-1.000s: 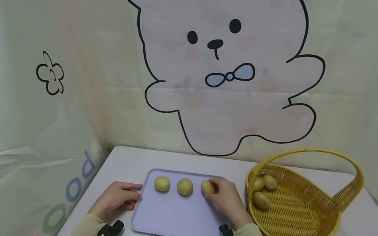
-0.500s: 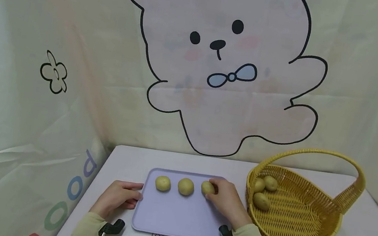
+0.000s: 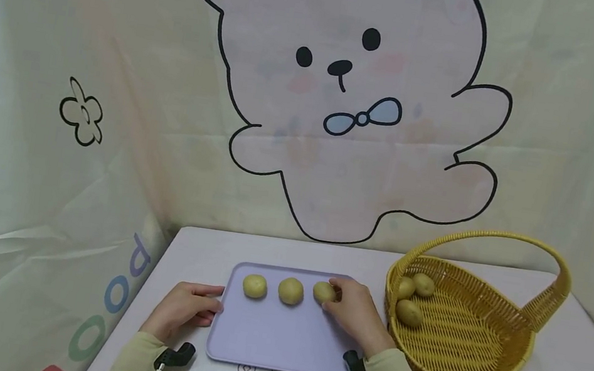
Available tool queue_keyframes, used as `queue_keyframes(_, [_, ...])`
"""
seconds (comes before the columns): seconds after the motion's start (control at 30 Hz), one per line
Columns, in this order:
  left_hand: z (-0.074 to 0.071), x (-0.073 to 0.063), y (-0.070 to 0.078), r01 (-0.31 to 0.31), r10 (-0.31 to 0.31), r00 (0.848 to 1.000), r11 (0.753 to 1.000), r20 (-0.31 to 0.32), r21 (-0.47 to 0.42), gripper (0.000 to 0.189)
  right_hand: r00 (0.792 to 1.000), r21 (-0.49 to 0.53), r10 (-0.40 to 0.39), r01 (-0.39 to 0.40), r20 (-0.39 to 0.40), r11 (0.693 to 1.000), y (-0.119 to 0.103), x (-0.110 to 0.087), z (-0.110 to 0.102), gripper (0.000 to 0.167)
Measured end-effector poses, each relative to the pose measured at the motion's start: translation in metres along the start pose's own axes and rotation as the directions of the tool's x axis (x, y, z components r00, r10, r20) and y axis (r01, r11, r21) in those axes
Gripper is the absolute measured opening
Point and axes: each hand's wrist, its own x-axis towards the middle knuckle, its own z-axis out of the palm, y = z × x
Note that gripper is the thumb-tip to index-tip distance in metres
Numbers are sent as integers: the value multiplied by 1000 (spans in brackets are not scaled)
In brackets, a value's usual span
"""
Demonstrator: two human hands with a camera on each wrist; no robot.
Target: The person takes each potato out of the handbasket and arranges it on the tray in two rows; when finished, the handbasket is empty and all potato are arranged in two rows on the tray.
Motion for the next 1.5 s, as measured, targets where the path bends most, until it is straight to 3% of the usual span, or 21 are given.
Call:
queue_keyframes(0.3, [2,0,2,8,-8,1000,1000,-7,11,55,1000,16,23,-23,10,1000,3,0,-1,47])
queue_keyframes(0.57, [3,1,1,5,-5,1000,1000,-20,7,55,1000,-49,-8,9,14,999,-9,-3,-16,48])
queue_keyframes(0.67, [4,1,-1,0,0,1000,1000,-18,9,55,1000,-59,-24,24,6,998,-20,-14,-27,48])
queue_keyframes(0.83, [3,0,-5,0,1,1000,999,-17,39,56,995,-23,-96,96,8,995,-26,-50,-52,46])
queue_keyframes(1.0, [0,0,-2,4,-4,1000,999,-14,51,57,988,-10,-155,155,20,988,-11,-84,-94,37])
queue_keyframes(1.13, [-6,0,1,5,-4,1000,999,-10,53,58,989,-59,-148,148,15,987,9,-92,-130,35])
queue_keyframes(1.27, [-8,1,1,16,-15,1000,999,-22,51,57,994,-135,-106,104,-12,985,34,-79,-158,39])
queue_keyframes(1.5, [-2,2,-3,-2,1,1000,999,5,46,59,1000,-92,0,1,9,996,86,-39,-184,50])
